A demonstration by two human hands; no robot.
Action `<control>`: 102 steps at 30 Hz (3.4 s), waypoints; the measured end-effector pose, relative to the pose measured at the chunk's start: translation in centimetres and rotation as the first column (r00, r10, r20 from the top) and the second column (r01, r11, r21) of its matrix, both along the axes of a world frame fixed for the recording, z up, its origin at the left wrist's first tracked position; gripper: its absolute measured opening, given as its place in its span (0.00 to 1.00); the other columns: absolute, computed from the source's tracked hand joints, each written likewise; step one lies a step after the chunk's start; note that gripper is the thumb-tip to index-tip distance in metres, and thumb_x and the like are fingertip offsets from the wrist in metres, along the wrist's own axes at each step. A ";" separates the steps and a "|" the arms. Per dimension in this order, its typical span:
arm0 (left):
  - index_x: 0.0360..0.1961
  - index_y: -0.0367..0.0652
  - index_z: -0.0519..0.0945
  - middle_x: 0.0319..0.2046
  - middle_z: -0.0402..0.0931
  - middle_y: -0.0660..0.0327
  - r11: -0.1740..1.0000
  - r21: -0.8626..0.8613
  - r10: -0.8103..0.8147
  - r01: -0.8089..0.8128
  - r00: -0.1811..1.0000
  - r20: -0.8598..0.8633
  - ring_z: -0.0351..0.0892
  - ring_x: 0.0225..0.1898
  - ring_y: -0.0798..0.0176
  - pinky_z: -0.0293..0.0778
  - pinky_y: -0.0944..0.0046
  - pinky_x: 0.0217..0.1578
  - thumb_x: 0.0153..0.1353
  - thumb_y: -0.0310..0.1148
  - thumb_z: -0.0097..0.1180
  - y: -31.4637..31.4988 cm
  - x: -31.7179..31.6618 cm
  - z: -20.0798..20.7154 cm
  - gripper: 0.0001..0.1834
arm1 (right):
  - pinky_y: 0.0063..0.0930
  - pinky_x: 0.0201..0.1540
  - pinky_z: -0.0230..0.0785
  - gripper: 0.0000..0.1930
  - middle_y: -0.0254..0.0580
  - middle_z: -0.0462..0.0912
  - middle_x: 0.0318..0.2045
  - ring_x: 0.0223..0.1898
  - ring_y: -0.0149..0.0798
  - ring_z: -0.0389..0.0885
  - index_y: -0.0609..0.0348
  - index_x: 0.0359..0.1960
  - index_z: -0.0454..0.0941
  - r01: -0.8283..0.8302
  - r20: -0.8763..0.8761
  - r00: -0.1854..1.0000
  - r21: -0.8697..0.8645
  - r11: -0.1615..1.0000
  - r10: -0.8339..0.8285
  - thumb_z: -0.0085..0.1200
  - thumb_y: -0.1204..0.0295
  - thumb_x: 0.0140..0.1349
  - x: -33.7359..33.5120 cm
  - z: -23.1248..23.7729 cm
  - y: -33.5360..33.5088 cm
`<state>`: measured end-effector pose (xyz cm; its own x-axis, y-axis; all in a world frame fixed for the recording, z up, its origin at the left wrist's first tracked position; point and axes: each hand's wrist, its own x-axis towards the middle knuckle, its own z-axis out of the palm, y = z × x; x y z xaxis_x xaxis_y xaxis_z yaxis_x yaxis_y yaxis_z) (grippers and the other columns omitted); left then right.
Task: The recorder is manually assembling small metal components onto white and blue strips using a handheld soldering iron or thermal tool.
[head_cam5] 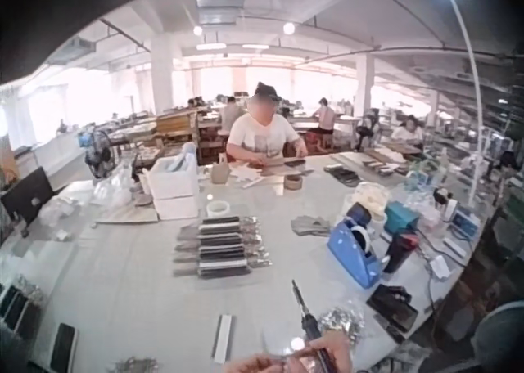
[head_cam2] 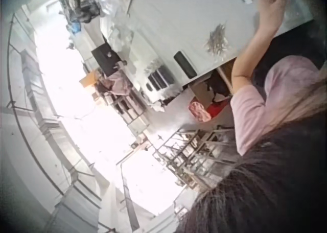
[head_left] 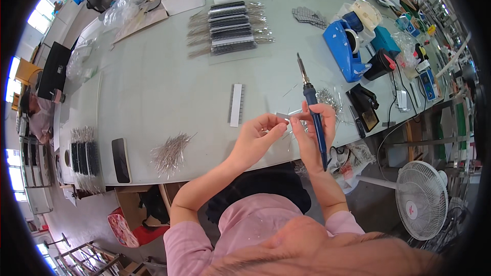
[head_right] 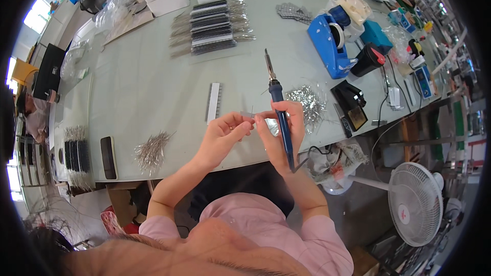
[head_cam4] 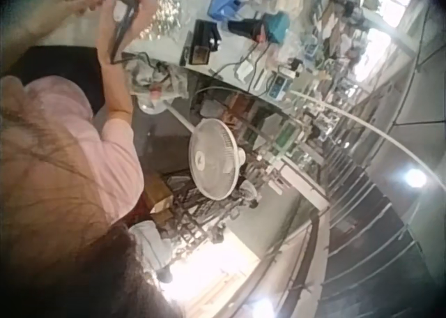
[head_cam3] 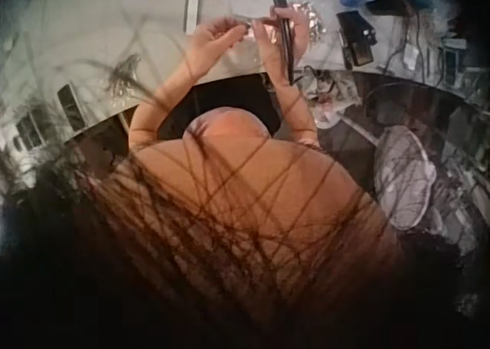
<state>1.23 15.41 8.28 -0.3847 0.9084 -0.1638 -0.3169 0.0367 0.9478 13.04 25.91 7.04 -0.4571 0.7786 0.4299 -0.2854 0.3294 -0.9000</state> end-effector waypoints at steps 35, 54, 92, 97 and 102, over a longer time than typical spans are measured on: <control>0.27 0.35 0.83 0.29 0.82 0.48 0.537 -0.826 -0.843 0.169 0.126 -0.522 0.84 0.34 0.47 0.78 0.51 0.30 0.43 0.25 0.60 -2.1 -7.4 -4.4 0.08 | 0.43 0.48 0.79 0.09 0.44 0.81 0.22 0.23 0.44 0.82 0.59 0.29 0.79 -0.454 0.544 0.800 0.277 0.847 0.251 0.66 0.78 0.46 4.3 -1.3 -3.4; 0.29 0.35 0.83 0.31 0.81 0.48 0.557 -0.807 -0.829 0.196 0.194 -0.525 0.83 0.37 0.46 0.78 0.51 0.33 0.44 0.24 0.57 -2.3 -7.6 -4.6 0.09 | 0.40 0.44 0.81 0.10 0.41 0.81 0.21 0.23 0.44 0.82 0.58 0.28 0.78 -0.503 0.550 0.797 0.376 0.778 0.249 0.67 0.78 0.43 3.5 -1.0 -3.5; 0.24 0.41 0.79 0.25 0.79 0.54 0.721 -0.618 -0.691 0.313 0.384 -0.612 0.79 0.33 0.47 0.74 0.50 0.33 0.50 0.29 0.53 -4.0 -8.9 -5.8 0.05 | 0.36 0.41 0.82 0.12 0.35 0.78 0.24 0.25 0.41 0.81 0.54 0.32 0.78 -0.516 0.552 0.803 0.453 0.727 0.226 0.68 0.76 0.45 3.9 -0.7 -4.3; 0.25 0.39 0.80 0.25 0.80 0.53 0.765 -0.601 -0.636 0.230 0.418 -0.649 0.79 0.32 0.45 0.74 0.49 0.34 0.52 0.31 0.54 -5.2 -9.6 -3.8 0.07 | 0.42 0.41 0.82 0.12 0.39 0.81 0.23 0.25 0.43 0.82 0.58 0.31 0.79 -0.474 0.515 0.830 0.446 0.760 0.216 0.67 0.77 0.43 4.4 -0.3 -4.1; 0.26 0.40 0.83 0.25 0.80 0.49 0.741 -0.663 -0.629 0.110 0.460 -0.627 0.80 0.31 0.42 0.75 0.50 0.34 0.55 0.33 0.54 -11.0 -9.5 -0.6 0.09 | 0.45 0.44 0.80 0.12 0.43 0.81 0.24 0.26 0.46 0.82 0.60 0.32 0.78 -0.359 0.502 0.860 0.464 0.810 0.093 0.65 0.80 0.44 6.0 0.0 -2.4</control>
